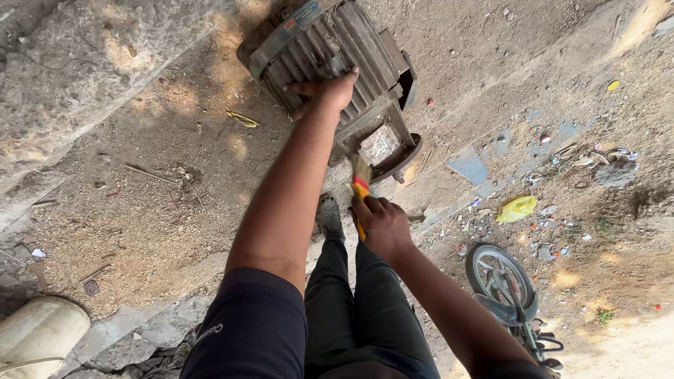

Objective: The person cuts a piece of adhesive-backed paper with scissors on a workbench, then carries an electric motor outside, sits on the ground, and brushes the motor housing and mounting surface with a paintbrush, rotating the motor to reach different sides.

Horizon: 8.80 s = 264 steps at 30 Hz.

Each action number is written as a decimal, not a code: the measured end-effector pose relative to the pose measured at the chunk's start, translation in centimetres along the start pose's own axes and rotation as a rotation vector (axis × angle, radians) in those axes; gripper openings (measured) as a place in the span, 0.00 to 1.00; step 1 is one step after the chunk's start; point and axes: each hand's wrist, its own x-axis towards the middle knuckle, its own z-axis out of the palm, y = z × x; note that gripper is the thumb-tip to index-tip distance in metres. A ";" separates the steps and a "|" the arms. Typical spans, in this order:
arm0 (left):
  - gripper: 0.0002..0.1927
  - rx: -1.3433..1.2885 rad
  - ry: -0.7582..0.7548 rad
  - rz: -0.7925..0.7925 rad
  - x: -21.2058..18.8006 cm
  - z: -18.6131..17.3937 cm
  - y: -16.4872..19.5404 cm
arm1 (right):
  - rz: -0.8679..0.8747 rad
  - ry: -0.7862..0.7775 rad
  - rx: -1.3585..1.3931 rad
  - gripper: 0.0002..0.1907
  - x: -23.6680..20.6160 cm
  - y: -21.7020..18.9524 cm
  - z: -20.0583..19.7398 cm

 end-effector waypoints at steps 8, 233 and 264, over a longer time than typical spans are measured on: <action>0.76 -0.005 0.009 -0.012 -1.1 -0.2 0.2 | -0.112 0.194 0.102 0.13 1.2 0.3 0.9; 0.48 1.234 -0.237 1.079 0.8 -26.4 9.8 | 1.324 1.041 0.337 0.12 17.3 -16.9 8.7; 0.32 1.331 -0.061 2.064 -3.2 -15.0 5.3 | 1.290 1.212 0.568 0.12 21.0 -18.9 1.0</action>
